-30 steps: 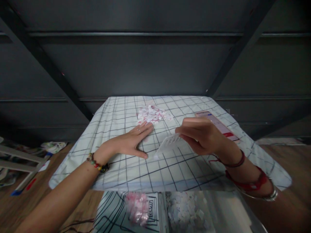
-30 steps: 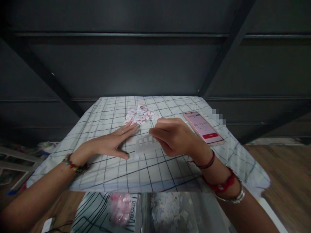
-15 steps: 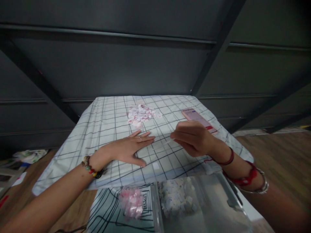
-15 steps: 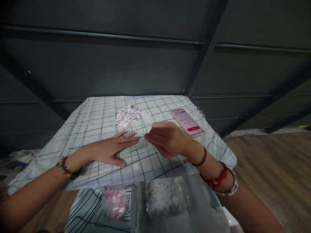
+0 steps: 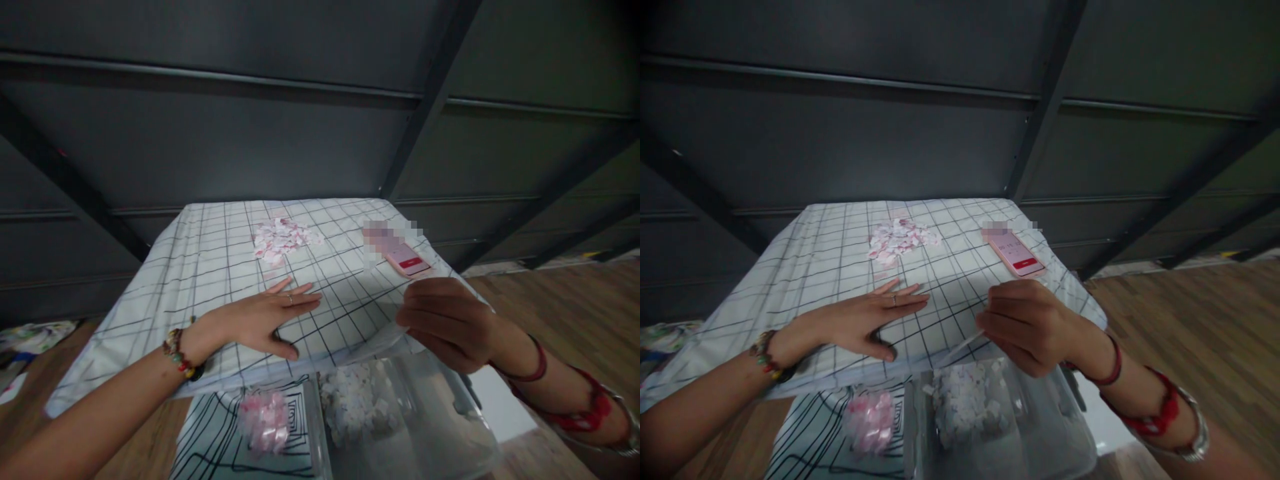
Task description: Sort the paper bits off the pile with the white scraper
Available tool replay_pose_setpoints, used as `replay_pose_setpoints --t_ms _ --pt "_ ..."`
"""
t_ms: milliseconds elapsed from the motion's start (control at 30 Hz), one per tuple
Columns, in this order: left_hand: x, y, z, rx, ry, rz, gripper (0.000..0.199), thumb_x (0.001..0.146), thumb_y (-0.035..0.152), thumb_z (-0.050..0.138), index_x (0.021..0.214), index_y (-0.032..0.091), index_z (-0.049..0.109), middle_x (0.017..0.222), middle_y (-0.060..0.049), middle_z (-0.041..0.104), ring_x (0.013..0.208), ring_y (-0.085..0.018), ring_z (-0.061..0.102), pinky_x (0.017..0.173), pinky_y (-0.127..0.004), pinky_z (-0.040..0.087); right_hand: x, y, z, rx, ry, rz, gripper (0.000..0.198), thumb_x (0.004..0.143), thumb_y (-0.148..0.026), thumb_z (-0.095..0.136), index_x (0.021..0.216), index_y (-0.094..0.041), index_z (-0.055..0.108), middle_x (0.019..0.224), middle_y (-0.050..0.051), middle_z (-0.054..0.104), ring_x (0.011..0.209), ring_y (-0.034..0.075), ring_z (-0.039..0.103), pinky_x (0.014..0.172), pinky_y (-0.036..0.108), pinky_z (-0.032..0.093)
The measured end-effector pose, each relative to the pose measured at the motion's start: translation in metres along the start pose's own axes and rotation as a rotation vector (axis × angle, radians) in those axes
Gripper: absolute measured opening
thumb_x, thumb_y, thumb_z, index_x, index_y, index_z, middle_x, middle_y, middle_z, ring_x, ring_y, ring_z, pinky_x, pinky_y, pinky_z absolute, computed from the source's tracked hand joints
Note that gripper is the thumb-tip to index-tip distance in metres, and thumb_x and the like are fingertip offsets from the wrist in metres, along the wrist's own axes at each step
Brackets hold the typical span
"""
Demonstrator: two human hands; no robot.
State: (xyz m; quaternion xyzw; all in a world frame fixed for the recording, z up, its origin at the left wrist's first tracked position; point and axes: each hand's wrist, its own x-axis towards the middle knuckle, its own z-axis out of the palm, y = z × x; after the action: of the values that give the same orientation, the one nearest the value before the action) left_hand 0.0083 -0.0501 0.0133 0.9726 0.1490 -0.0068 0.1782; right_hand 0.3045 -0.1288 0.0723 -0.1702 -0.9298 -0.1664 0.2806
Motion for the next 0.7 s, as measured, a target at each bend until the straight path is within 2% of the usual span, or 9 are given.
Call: replay_pose_setpoints --t_ms 100,267,467,600,700 --pt "0.0 0.001 0.0 0.008 -0.008 0.0 0.087 0.079 0.061 0.055 0.145 0.019 0.016 0.148 -0.012 0.022 0.137 -0.03 0.013 0.111 -0.049 0.001 -0.006 -0.003 -0.003 -0.003 0.022 0.027 0.018 0.082 -0.011 0.042 0.092 -0.016 0.055 0.07 0.005 0.062 0.074 0.016 0.058 0.067 0.031 0.049" --pt "-0.002 -0.004 -0.007 0.032 0.018 -0.035 0.085 0.08 0.063 0.052 0.145 0.022 0.015 0.149 -0.01 0.02 0.137 -0.03 0.01 0.111 -0.049 0.0 0.001 0.003 0.003 -0.05 0.038 0.078 0.013 0.082 -0.009 0.046 0.089 -0.016 0.055 0.066 0.004 0.06 0.064 0.014 0.053 0.058 0.029 0.045" --pt "-0.019 -0.031 -0.018 0.117 0.117 -0.272 0.085 0.083 0.064 0.047 0.146 0.023 0.007 0.152 -0.01 0.007 0.138 -0.031 0.002 0.11 -0.049 0.001 0.025 0.026 0.031 -0.178 0.106 0.131 0.014 0.084 -0.013 0.043 0.082 -0.014 0.056 0.057 0.001 0.052 0.055 0.013 0.042 0.05 0.027 0.032" --pt "-0.032 -0.047 -0.022 0.112 0.121 -0.452 0.095 0.081 0.07 0.042 0.146 0.016 0.001 0.151 -0.014 -0.003 0.137 -0.032 -0.008 0.11 -0.048 0.003 0.046 0.041 0.053 -0.32 -0.038 0.247 0.022 0.085 -0.015 0.04 0.071 -0.015 0.058 0.058 0.002 0.052 0.057 0.014 0.042 0.053 0.028 0.028" --pt "-0.039 -0.055 -0.022 0.092 0.097 -0.569 0.103 0.077 0.073 0.043 0.145 0.011 -0.002 0.15 -0.017 -0.008 0.136 -0.032 -0.011 0.11 -0.047 0.005 0.063 0.053 0.067 -0.361 -0.077 0.286 0.024 0.085 -0.013 0.039 0.075 -0.015 0.06 0.064 0.003 0.057 0.062 0.014 0.046 0.056 0.028 0.029"
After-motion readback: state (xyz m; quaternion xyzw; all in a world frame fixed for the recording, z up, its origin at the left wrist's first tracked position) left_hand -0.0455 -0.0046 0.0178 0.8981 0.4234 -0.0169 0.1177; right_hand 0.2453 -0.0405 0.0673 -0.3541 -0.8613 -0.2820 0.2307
